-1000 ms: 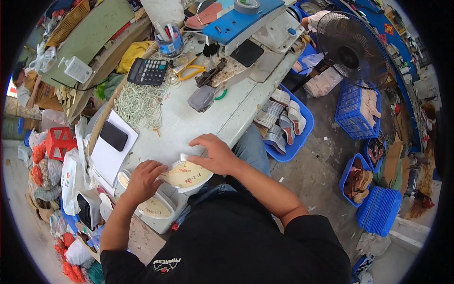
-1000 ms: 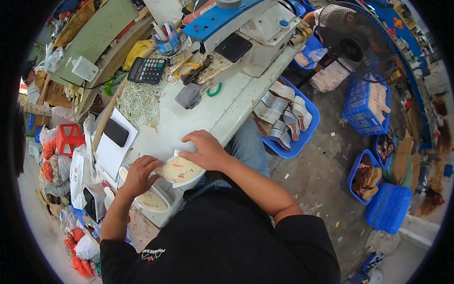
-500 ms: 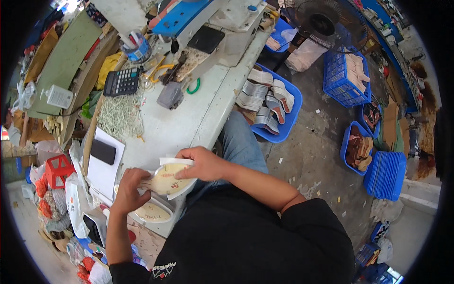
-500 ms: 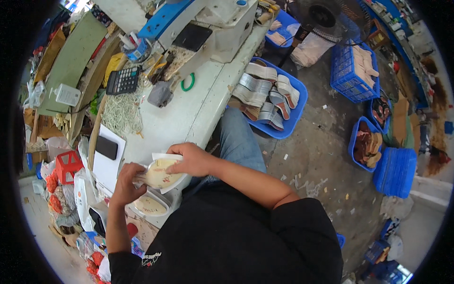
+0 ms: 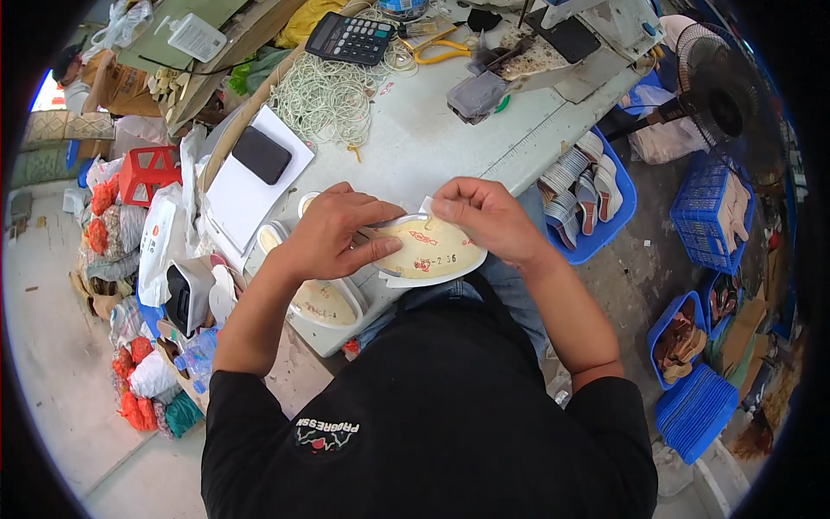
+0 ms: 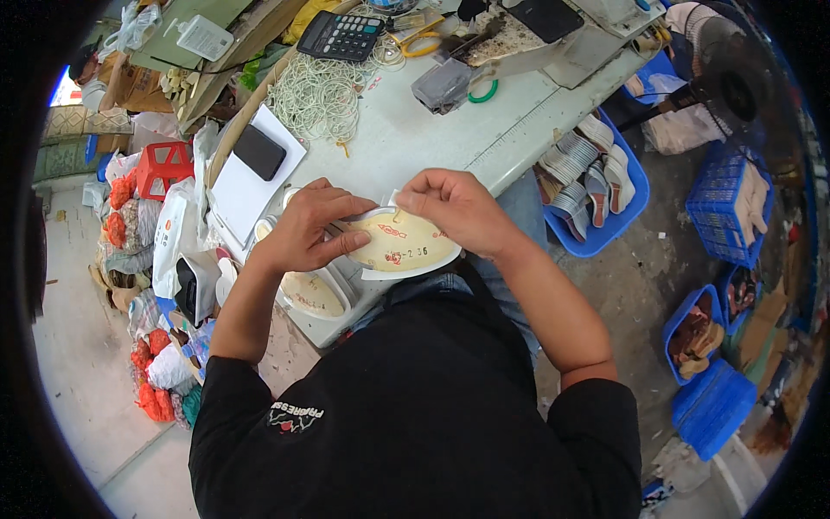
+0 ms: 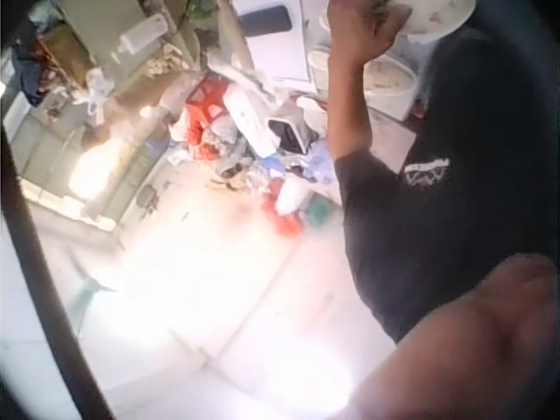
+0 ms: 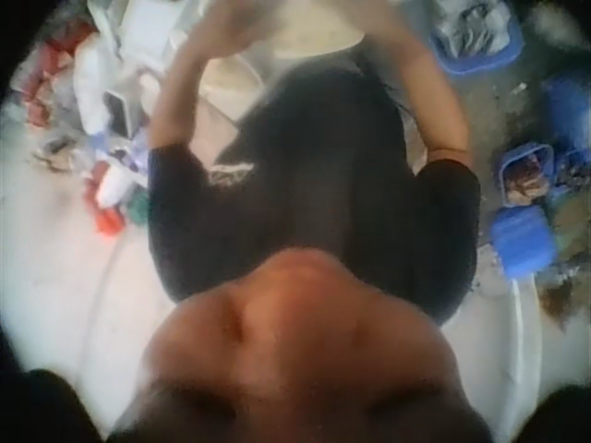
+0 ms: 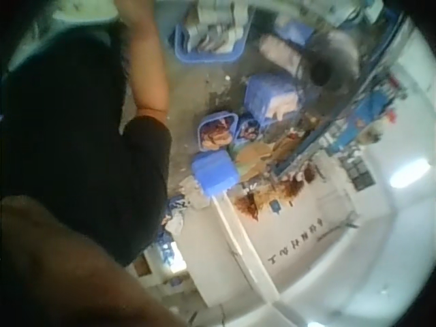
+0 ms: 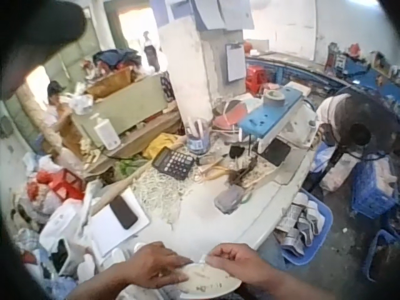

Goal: The person picks up shoe insoles and corresponding grey foam inserts from a workbench. They align the foam insert with the insole and press them together to assemble the shoe component. The person repeats this process for multiple pairs, stacking the finished units on the table.

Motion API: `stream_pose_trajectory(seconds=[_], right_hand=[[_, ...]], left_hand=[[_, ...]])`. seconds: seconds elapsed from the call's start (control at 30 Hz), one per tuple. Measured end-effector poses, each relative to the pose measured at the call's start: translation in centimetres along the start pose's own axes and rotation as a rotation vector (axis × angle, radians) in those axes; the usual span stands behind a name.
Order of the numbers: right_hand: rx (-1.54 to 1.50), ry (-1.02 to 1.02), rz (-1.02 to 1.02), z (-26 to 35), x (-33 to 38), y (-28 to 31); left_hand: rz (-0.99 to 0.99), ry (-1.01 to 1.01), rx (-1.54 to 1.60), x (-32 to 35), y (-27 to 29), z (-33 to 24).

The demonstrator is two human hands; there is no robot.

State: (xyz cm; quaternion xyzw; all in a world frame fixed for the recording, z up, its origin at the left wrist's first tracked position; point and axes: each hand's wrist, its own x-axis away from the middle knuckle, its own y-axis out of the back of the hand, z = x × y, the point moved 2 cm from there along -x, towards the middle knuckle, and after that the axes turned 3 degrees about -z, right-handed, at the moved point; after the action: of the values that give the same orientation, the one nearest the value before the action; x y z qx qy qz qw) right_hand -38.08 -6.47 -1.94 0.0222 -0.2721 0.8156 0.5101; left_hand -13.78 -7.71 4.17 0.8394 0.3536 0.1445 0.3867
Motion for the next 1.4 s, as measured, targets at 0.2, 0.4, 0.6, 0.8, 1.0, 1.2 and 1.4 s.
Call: stream_pose_trajectory(seconds=[0.2, 0.4, 0.6, 0.8, 1.0, 1.2, 1.4], right_hand=[[0.133, -0.010, -0.012, 0.6, -1.1, 0.3], [0.429, 0.259, -0.179, 1.6, 0.3, -0.6], [0.967, 0.994, -0.302, 2.2, 2.8, -2.0], [0.989, 0.929, -0.399, 3.2, 3.5, -1.1], [-0.356, 0.066, -0.181, -1.2, 0.7, -1.6], [-0.089, 0.112, -0.023, -0.3, 1.0, -1.0], [0.131, 0.245, 0.001, 0.9, 2.7, -1.5]], left_hand=[[0.011, 0.031, -0.040, -0.1, 0.3, -0.6], [0.045, 0.038, -0.091, -0.4, 0.7, -1.3], [-0.136, 0.086, -0.098, -1.0, 0.8, -2.9], [-0.052, 0.441, 0.090, -0.5, -0.3, -1.4], [-0.147, 0.631, 1.102, 0.5, -3.6, -1.1], [-0.354, 0.598, 1.582, 0.2, -4.8, -2.2], [-0.379, 0.560, 1.574, -0.5, -4.0, -2.8]])
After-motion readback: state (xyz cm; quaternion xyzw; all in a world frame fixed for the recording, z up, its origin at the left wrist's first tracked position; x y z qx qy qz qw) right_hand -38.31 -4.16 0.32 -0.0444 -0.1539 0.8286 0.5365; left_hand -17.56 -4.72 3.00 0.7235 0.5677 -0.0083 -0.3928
